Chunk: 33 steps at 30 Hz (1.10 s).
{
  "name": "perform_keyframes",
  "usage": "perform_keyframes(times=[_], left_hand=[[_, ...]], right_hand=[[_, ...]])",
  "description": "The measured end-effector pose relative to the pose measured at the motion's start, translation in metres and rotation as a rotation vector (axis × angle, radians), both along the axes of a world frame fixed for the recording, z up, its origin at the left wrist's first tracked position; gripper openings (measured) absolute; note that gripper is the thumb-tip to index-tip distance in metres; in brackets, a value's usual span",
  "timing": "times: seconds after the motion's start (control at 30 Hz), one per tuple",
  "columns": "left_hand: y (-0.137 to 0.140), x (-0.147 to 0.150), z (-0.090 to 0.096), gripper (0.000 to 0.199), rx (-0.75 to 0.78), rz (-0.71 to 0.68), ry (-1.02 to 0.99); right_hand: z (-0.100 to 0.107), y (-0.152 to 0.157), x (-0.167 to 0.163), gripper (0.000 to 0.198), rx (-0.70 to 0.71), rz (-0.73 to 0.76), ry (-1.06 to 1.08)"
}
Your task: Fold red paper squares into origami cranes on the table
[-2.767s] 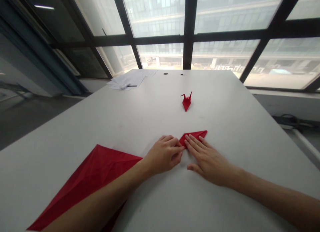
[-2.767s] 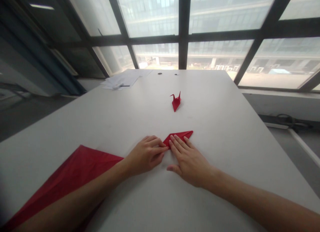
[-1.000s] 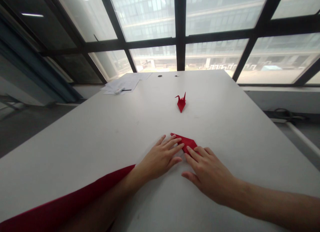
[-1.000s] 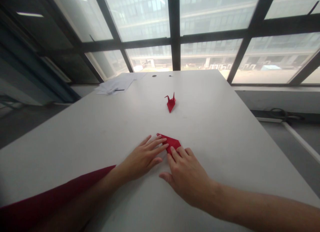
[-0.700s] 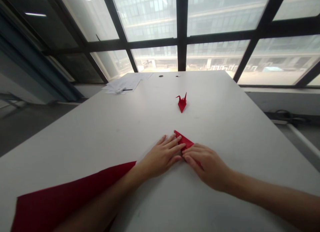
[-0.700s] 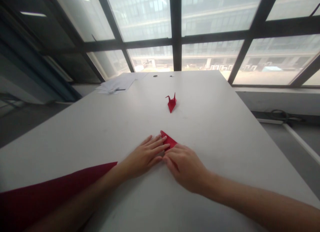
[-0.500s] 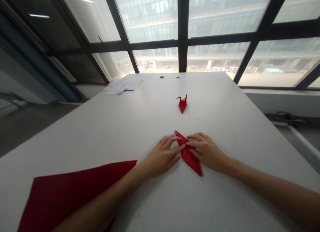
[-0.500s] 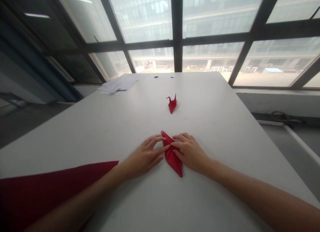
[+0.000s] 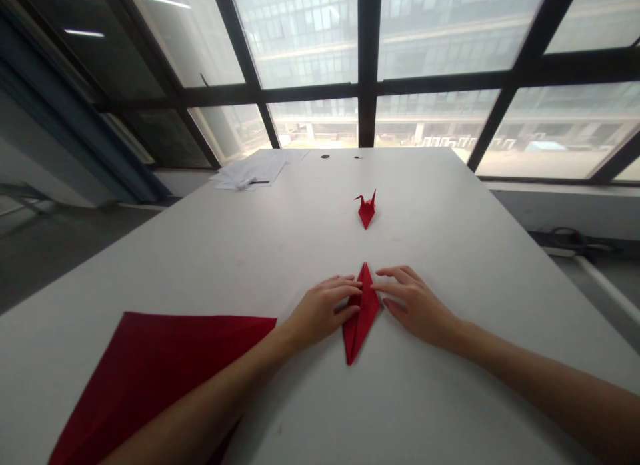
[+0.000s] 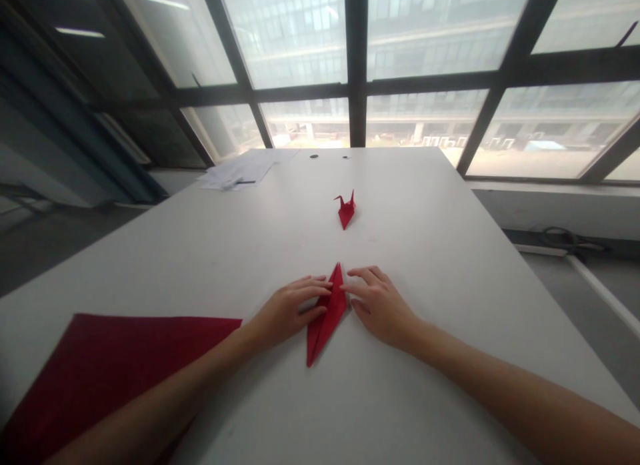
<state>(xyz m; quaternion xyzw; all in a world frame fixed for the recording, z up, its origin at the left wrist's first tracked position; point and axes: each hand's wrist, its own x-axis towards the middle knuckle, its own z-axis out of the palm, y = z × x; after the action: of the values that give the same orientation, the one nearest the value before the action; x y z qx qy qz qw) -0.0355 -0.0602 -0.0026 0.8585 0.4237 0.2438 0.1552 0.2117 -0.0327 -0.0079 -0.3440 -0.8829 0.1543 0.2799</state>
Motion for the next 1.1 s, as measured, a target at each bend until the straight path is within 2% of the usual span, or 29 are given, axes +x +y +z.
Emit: perform_keyframes(times=[0.23,0.37,0.47,0.67,0.77,0.9,1.1], left_hand=[[-0.001,0.001,0.005,0.032,0.012,-0.149,0.032],[-0.001,0.001,0.006,0.028,0.079,-0.124,0.099],[-0.001,0.001,0.007,0.026,0.073,-0.136,0.119],[-0.004,0.002,0.018,0.025,-0.024,-0.116,0.087],[-0.006,0.003,0.021,0.027,-0.003,-0.139,0.122],[-0.005,-0.001,0.018,0.029,0.056,-0.165,0.156],[-0.003,-0.005,0.016,0.024,0.028,-0.225,0.172]], right_hand=[[0.002,0.007,0.003,0.021,0.047,0.126,-0.057],[-0.001,0.014,0.005,0.012,0.063,0.164,-0.047],[0.001,0.013,0.001,0.005,0.060,0.159,-0.032],[0.001,0.009,-0.010,0.005,0.028,0.098,-0.019],[0.001,0.011,-0.009,0.005,0.027,0.086,-0.026],[0.004,0.017,0.001,0.009,0.025,0.166,-0.069],[0.002,0.022,0.005,0.013,0.036,0.151,-0.059]])
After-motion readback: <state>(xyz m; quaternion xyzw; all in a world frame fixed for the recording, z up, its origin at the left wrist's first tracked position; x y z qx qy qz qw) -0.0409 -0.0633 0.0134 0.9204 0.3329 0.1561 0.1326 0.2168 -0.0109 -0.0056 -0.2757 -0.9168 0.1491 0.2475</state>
